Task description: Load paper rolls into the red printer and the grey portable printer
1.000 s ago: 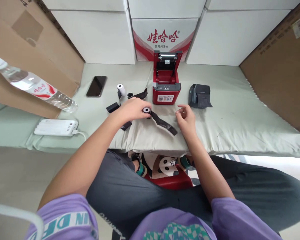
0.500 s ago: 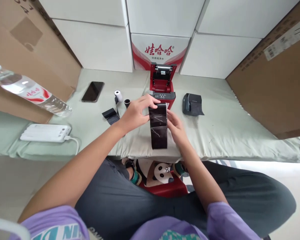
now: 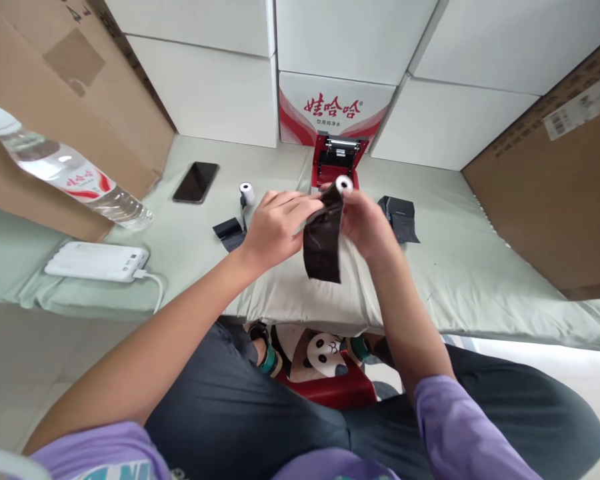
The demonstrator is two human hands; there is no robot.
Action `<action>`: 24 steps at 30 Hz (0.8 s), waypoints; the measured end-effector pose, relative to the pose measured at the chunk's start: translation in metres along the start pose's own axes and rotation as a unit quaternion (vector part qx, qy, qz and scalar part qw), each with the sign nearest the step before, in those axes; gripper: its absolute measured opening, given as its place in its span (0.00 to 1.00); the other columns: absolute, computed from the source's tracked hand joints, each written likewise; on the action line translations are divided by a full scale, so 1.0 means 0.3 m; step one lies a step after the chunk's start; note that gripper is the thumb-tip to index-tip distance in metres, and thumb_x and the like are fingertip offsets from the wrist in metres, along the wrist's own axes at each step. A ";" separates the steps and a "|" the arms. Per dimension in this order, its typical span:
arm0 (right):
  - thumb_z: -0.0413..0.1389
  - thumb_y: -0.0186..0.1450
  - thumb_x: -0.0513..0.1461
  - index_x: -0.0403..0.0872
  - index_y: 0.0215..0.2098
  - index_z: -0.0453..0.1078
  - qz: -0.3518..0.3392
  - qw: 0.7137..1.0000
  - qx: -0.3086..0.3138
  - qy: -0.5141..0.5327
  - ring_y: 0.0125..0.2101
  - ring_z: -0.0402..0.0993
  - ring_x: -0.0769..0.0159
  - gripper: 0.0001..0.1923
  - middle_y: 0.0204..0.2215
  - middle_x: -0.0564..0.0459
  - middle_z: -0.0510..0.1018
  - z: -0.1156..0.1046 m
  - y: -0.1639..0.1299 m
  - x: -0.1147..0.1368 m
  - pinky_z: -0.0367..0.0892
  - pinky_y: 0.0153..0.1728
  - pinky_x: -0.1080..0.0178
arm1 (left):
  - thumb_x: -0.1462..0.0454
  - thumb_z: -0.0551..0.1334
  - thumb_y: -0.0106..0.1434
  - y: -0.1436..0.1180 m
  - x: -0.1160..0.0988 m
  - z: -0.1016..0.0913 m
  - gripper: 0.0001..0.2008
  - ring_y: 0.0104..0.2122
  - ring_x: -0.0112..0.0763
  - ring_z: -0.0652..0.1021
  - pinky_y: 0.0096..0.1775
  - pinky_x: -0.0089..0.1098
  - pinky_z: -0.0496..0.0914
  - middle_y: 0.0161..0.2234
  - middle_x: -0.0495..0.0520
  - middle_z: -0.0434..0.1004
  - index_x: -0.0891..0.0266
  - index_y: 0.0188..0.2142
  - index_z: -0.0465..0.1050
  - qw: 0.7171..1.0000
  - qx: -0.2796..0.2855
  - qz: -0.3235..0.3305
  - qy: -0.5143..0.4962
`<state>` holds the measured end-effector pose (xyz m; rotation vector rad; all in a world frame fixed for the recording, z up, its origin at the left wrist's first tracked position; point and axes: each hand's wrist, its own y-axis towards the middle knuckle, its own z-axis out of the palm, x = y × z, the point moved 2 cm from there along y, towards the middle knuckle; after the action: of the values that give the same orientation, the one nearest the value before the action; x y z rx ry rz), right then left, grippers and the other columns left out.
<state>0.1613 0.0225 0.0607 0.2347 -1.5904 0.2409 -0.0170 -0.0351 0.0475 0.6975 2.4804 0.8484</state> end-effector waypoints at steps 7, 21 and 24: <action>0.64 0.63 0.48 0.48 0.37 0.71 -0.140 0.908 -0.141 -0.369 0.35 0.75 0.58 0.13 0.29 0.51 0.75 -0.129 0.257 0.146 0.73 0.38 0.55 | 0.63 0.56 0.72 -0.020 0.010 0.003 0.15 0.45 0.43 0.82 0.48 0.43 0.68 0.44 0.55 0.86 0.56 0.54 0.76 0.999 0.042 -0.007 0.026; 0.73 0.54 0.47 0.46 0.40 0.77 -0.012 0.853 -0.093 -0.514 0.49 0.77 0.39 0.21 0.35 0.40 0.80 -0.118 0.429 -0.011 0.73 0.49 0.37 | 0.67 0.56 0.73 -0.078 -0.013 0.021 0.11 0.37 0.36 0.82 0.41 0.40 0.66 0.36 0.51 0.86 0.58 0.48 0.76 0.994 0.063 0.066 0.057; 0.73 0.54 0.47 0.44 0.42 0.77 0.018 0.841 -0.087 -0.534 0.49 0.78 0.39 0.23 0.40 0.37 0.81 -0.111 0.443 -0.033 0.73 0.50 0.37 | 0.68 0.56 0.73 -0.086 -0.013 0.021 0.11 0.36 0.35 0.82 0.40 0.40 0.66 0.35 0.50 0.86 0.59 0.47 0.76 0.994 0.065 0.071 0.059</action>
<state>0.1540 0.1592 0.0506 0.2024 -2.7189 -0.0416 -0.0189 -0.0521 0.0270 0.9020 2.6363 0.8056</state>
